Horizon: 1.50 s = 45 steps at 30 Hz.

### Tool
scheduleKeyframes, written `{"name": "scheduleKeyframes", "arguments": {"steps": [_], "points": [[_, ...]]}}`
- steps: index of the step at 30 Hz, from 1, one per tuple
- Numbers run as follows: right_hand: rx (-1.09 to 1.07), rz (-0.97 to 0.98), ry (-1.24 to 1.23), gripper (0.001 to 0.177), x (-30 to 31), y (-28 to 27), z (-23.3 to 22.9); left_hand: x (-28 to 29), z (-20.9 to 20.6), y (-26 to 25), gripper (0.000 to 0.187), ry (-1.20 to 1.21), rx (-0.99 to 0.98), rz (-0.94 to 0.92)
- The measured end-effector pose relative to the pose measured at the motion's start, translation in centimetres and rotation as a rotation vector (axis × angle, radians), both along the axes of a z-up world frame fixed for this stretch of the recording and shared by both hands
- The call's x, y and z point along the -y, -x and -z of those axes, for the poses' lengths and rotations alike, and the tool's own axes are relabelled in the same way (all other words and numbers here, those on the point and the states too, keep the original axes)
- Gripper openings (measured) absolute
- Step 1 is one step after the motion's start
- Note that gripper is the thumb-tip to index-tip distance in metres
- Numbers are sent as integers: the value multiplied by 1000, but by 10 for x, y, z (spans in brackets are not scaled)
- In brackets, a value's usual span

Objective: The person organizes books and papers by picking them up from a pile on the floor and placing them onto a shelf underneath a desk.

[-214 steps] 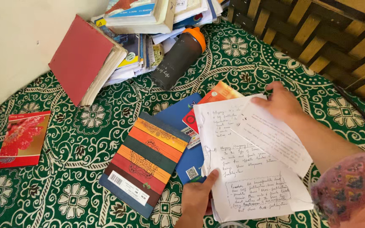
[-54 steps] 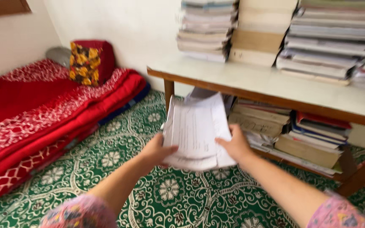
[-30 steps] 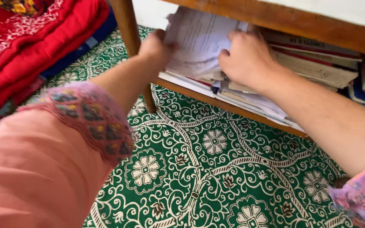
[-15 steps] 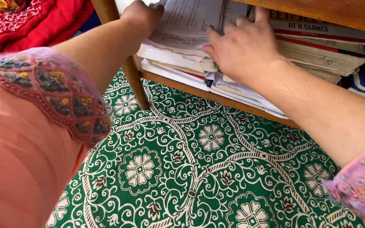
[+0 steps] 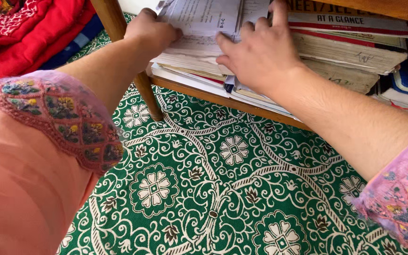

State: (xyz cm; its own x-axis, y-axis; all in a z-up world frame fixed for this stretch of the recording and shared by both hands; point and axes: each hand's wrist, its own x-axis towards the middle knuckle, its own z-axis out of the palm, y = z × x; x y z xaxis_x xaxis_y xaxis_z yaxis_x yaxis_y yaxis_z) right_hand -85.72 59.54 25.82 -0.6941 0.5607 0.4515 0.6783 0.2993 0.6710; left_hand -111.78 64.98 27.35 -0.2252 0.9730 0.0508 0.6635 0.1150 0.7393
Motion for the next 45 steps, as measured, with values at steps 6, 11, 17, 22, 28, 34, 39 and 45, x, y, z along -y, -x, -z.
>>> {"name": "scheduleKeyframes", "arguments": {"steps": [6, 11, 17, 22, 28, 34, 39, 45], "points": [[-136, 30, 171, 45, -12, 6, 4, -13, 12, 3, 63, -8, -178, -40], [-227, 63, 185, 54, -4, 14, 5, 7, 23, 5, 64, -205, -308, -47], [-167, -206, -2, 62, 55, -26, 11, 71, 22, -18, 62, -330, -481, -49], [-169, -325, 69, 44, 117, -92, -5, 117, 26, -40, 67, -641, -631, 33], [-143, -131, 95, 45, 177, -173, -37, 166, 16, -96, 70, -607, -723, 126], [-161, 17, 59, 47, 243, -251, -73, 220, -28, -179, 58, -592, -748, 328], [-188, 172, 69, 46, 300, -309, -103, 265, -76, -247, 46, -494, -767, 499], [-198, 281, 5, 48, 377, -390, -140, 315, -121, -324, 32, -630, -837, 695]]}}
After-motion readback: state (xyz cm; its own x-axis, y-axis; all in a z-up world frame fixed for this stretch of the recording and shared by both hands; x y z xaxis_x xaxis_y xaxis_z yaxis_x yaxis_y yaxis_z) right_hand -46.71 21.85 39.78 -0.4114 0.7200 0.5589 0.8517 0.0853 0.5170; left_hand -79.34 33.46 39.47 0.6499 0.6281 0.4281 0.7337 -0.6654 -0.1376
